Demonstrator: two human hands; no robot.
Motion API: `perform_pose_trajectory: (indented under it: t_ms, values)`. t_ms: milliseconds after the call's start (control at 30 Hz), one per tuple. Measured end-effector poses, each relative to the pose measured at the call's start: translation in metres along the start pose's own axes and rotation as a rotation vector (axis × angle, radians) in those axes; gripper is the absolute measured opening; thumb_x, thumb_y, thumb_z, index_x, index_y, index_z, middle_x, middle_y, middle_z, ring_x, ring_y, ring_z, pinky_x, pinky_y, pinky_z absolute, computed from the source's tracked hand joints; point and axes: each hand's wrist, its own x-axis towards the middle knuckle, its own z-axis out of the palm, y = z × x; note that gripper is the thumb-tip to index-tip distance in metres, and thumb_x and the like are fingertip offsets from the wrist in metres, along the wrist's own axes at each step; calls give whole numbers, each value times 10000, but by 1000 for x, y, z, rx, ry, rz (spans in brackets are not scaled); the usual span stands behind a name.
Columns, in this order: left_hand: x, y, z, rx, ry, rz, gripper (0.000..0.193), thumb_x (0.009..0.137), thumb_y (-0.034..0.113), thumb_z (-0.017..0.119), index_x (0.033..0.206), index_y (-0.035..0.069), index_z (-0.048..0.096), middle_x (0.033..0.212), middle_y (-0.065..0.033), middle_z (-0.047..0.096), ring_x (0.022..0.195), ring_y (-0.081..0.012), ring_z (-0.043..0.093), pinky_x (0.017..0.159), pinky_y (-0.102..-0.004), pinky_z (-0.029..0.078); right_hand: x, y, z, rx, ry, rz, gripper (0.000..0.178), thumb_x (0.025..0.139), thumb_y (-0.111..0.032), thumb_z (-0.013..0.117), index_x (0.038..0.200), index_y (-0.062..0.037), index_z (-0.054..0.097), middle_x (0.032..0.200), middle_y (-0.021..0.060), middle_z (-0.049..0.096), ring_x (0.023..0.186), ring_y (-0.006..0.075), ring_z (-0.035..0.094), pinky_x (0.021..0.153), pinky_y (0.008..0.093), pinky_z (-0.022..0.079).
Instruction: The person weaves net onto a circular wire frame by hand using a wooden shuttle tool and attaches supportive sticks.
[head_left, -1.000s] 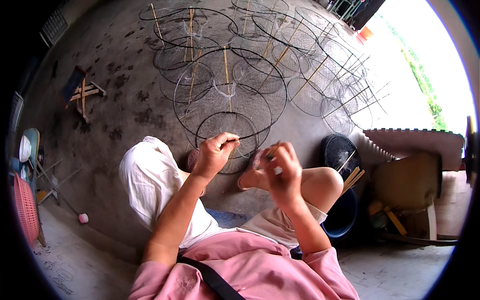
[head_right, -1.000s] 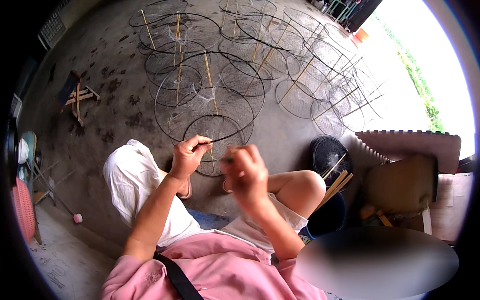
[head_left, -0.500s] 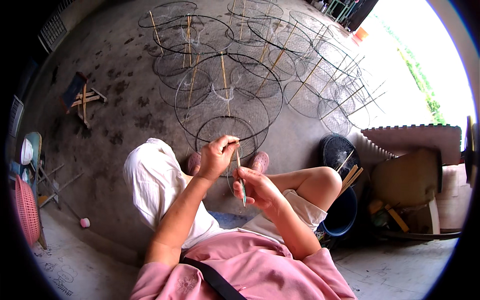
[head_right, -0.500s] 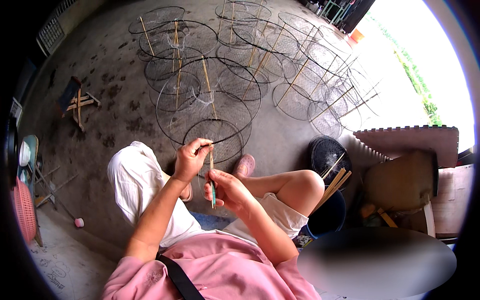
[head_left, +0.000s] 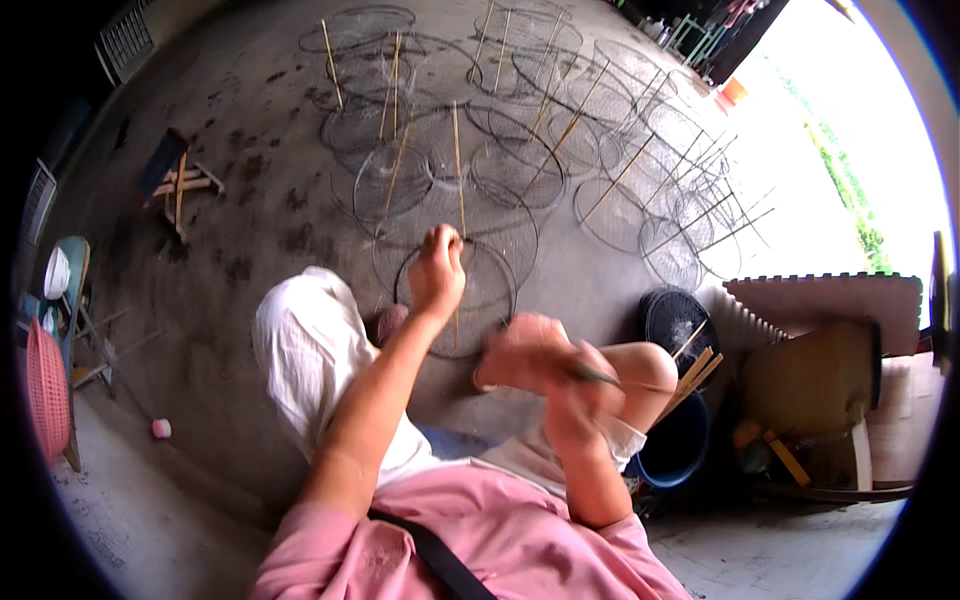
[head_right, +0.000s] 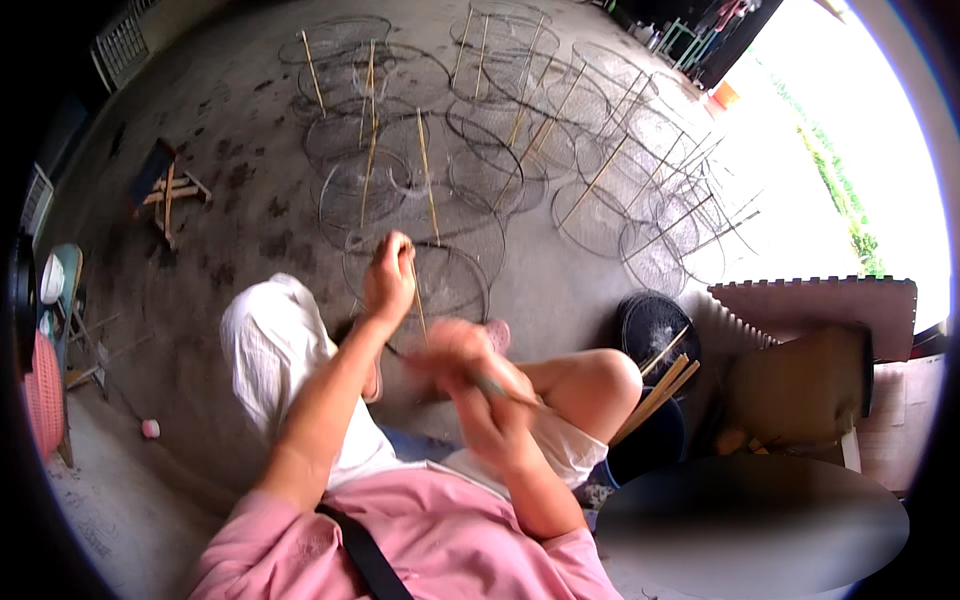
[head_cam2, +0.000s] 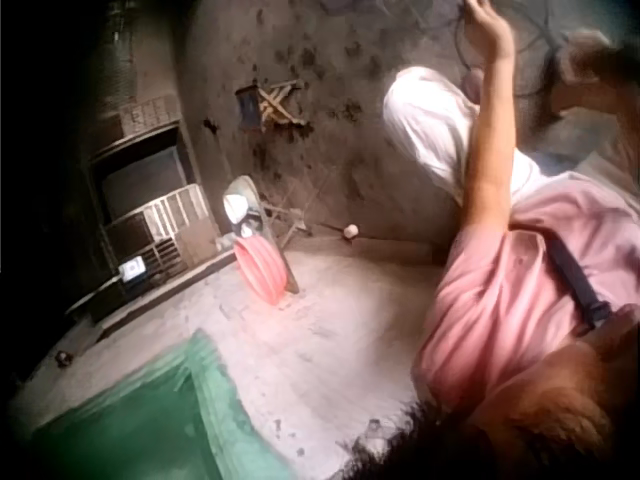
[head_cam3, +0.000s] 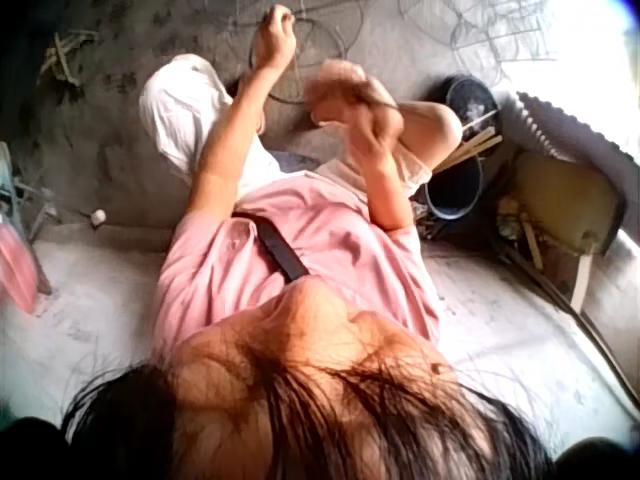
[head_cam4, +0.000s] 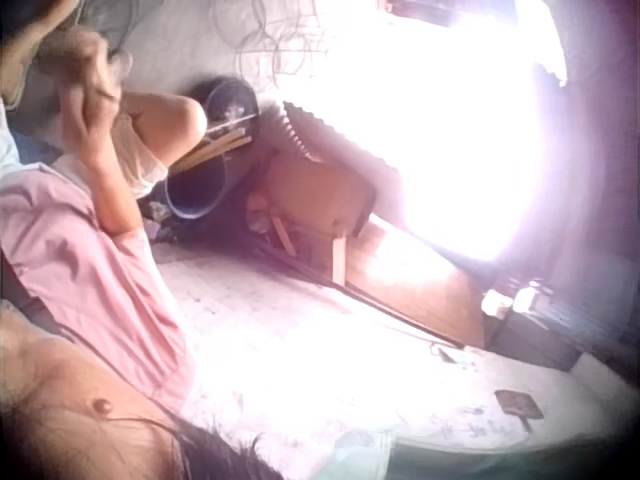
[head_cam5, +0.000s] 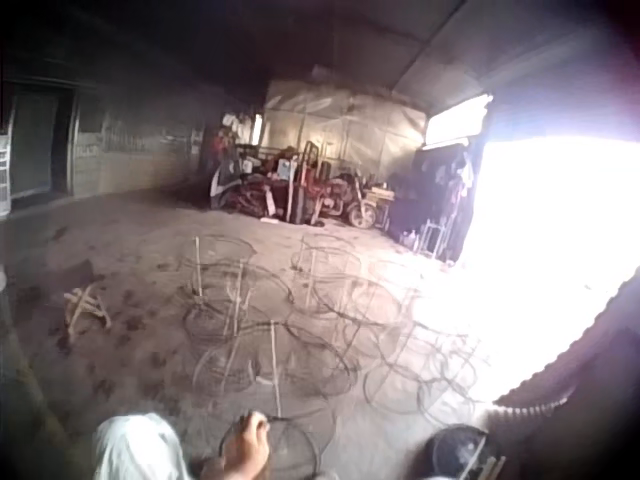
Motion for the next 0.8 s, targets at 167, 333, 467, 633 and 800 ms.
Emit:
perform_pose_trajectory:
  t_ms: [167,333,467,633,800]
  values:
    - [10,-18,1,88,6,-64,85,926,80,556,956,102,480,917,-118,602,811,-395,620,609,-480,491,-72,-44,11,40,-177,249,292,990,-208,517,800,11,554,696,85,520,606,231,490,582,365,412]
    - [2,-2,-7,-80,-125,-18,94,917,99,600,965,82,521,896,-121,633,816,-371,643,628,-439,514,-101,-39,-5,361,-142,622,398,1045,-309,453,740,-53,459,641,47,497,592,168,432,591,309,369]
    - [-7,2,-28,-257,-230,-72,111,887,64,655,968,57,580,828,-102,672,712,-244,651,592,-345,503,-63,5,-16,-197,-82,541,280,1054,-267,421,897,-37,453,613,54,535,578,182,540,597,296,453]
    - [-14,10,-30,-356,-277,-131,77,897,7,644,964,29,613,697,-27,629,475,-73,523,435,-254,407,-31,65,-31,-630,-379,522,232,997,-239,530,928,-40,434,603,191,556,508,364,576,462,470,439]
    - [-11,15,-37,-334,-421,-298,105,879,18,663,984,22,655,822,-86,693,652,-153,629,577,-278,484,-17,95,-35,-981,-591,413,212,987,-248,532,943,-61,444,523,126,546,502,368,605,490,454,476]
